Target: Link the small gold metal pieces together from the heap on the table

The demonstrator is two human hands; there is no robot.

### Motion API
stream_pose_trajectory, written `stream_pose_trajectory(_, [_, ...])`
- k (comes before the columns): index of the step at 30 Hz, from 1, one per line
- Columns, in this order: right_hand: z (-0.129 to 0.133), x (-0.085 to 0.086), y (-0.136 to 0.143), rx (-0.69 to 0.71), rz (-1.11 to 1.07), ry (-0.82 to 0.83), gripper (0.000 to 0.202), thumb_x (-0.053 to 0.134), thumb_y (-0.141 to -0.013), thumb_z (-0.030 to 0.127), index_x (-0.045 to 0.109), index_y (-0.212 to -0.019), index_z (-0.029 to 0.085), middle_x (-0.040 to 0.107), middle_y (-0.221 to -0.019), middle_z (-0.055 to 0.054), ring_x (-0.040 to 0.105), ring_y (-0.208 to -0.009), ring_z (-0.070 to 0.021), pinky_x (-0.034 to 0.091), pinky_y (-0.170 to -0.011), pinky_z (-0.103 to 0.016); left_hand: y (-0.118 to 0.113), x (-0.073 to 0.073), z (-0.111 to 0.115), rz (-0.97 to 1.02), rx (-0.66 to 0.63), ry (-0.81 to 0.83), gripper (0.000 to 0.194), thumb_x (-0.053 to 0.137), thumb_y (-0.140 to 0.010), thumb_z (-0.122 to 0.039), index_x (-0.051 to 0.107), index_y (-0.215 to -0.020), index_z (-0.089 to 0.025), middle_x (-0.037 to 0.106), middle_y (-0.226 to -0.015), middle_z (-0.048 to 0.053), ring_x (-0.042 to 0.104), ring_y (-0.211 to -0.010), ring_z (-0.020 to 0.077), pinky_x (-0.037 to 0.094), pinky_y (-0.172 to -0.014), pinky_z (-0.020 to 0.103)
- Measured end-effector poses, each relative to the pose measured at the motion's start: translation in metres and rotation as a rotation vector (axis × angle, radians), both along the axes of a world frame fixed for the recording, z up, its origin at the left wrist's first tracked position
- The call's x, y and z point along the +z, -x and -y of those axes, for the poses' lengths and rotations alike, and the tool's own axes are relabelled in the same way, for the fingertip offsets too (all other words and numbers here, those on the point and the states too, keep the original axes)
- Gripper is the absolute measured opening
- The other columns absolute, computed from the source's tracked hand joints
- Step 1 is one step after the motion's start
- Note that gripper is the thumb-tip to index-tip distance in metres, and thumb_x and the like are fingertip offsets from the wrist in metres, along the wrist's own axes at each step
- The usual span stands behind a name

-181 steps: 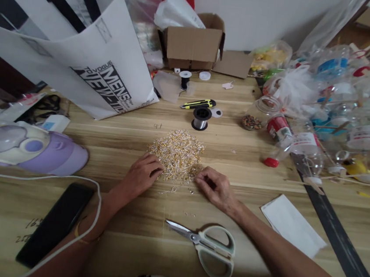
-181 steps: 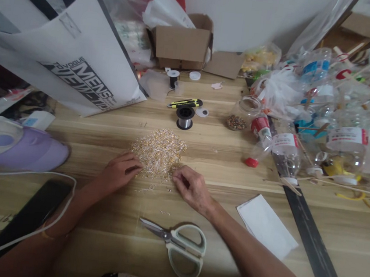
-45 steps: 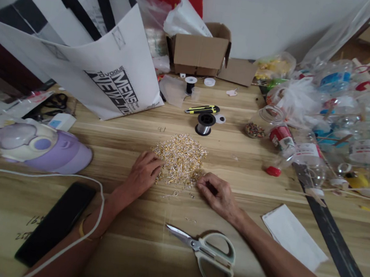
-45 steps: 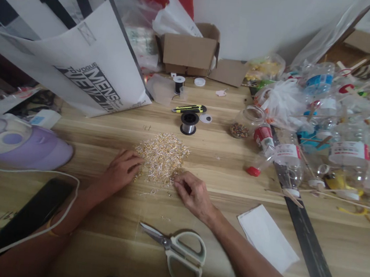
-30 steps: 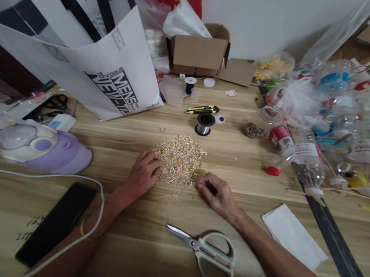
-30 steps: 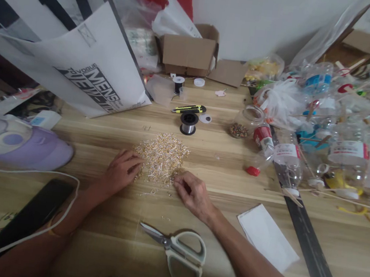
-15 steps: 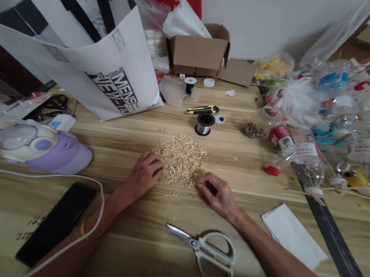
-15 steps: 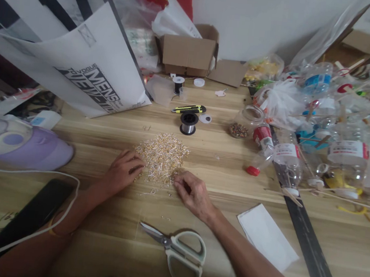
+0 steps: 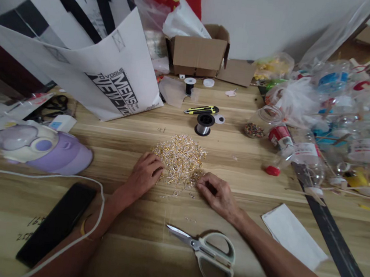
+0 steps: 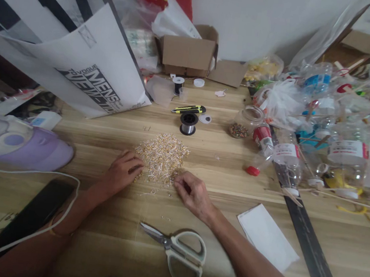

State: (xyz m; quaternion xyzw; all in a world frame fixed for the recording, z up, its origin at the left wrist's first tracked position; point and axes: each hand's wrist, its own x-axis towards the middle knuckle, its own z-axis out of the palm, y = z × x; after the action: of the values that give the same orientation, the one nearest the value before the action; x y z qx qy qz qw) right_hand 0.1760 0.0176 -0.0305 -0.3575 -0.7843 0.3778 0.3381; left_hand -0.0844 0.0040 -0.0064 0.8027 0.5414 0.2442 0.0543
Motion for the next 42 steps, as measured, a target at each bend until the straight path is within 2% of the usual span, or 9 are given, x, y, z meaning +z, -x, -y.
stream_pose_trajectory(11, [0.0003, 0.0011, -0.0005, -0.005, 0.013, 0.002, 0.01, 0.051, -0.088, 0.024, 0.056, -0.081, 0.018, 0.057, -0.072, -0.002, 0.053, -0.065, -0.0134, 0.043, -0.06, -0.025, 0.0007, -0.0007, 0.0002, 0.011, 0.014, -0.025, 0.012, 0.053, -0.084, -0.014, 0.063, -0.078, -0.018, 0.061, -0.082, 0.004, 0.052, -0.084, 0.0187, 0.045, -0.081, 0.036])
stream_pose_trajectory(19, [0.0003, -0.0007, -0.0003, -0.004, 0.005, 0.003, 0.008, 0.052, -0.087, 0.021, 0.055, -0.081, 0.017, 0.058, -0.073, -0.002, 0.053, -0.066, -0.013, 0.043, -0.061, -0.024, -0.0015, -0.0041, 0.0019, -0.019, -0.062, 0.014, 0.019, 0.049, -0.087, -0.014, 0.065, -0.097, -0.018, 0.059, -0.092, 0.006, 0.051, -0.092, 0.0192, 0.044, -0.086, 0.037])
stream_pose_trajectory(30, [0.0003, 0.001, -0.0004, 0.009, 0.011, 0.021, 0.008, 0.051, -0.087, 0.021, 0.054, -0.081, 0.017, 0.057, -0.074, -0.002, 0.053, -0.067, -0.0132, 0.042, -0.062, -0.025, -0.0036, -0.0007, 0.0011, -0.034, -0.057, 0.011, 0.014, 0.051, -0.086, -0.017, 0.061, -0.077, -0.017, 0.058, -0.085, 0.004, 0.049, -0.087, 0.0184, 0.044, -0.085, 0.038])
stream_pose_trajectory(35, [0.0001, -0.0001, -0.0003, 0.013, 0.008, 0.025, 0.008, 0.051, -0.087, 0.02, 0.055, -0.081, 0.017, 0.057, -0.074, -0.002, 0.053, -0.068, -0.013, 0.042, -0.063, -0.025, -0.0044, 0.0011, 0.0016, -0.017, -0.034, 0.018, 0.014, 0.051, -0.086, -0.015, 0.061, -0.077, -0.017, 0.058, -0.084, 0.004, 0.05, -0.087, 0.0183, 0.044, -0.086, 0.038])
stream_pose_trajectory(42, [0.0002, 0.0022, -0.0002, 0.0, 0.016, 0.018, 0.008, 0.052, -0.087, 0.02, 0.054, -0.08, 0.017, 0.057, -0.072, -0.002, 0.052, -0.066, -0.0124, 0.041, -0.061, -0.023, -0.0036, -0.0035, 0.0004, -0.032, -0.038, -0.011, 0.013, 0.05, -0.087, -0.016, 0.063, -0.085, -0.017, 0.059, -0.086, 0.004, 0.051, -0.086, 0.0179, 0.045, -0.084, 0.037])
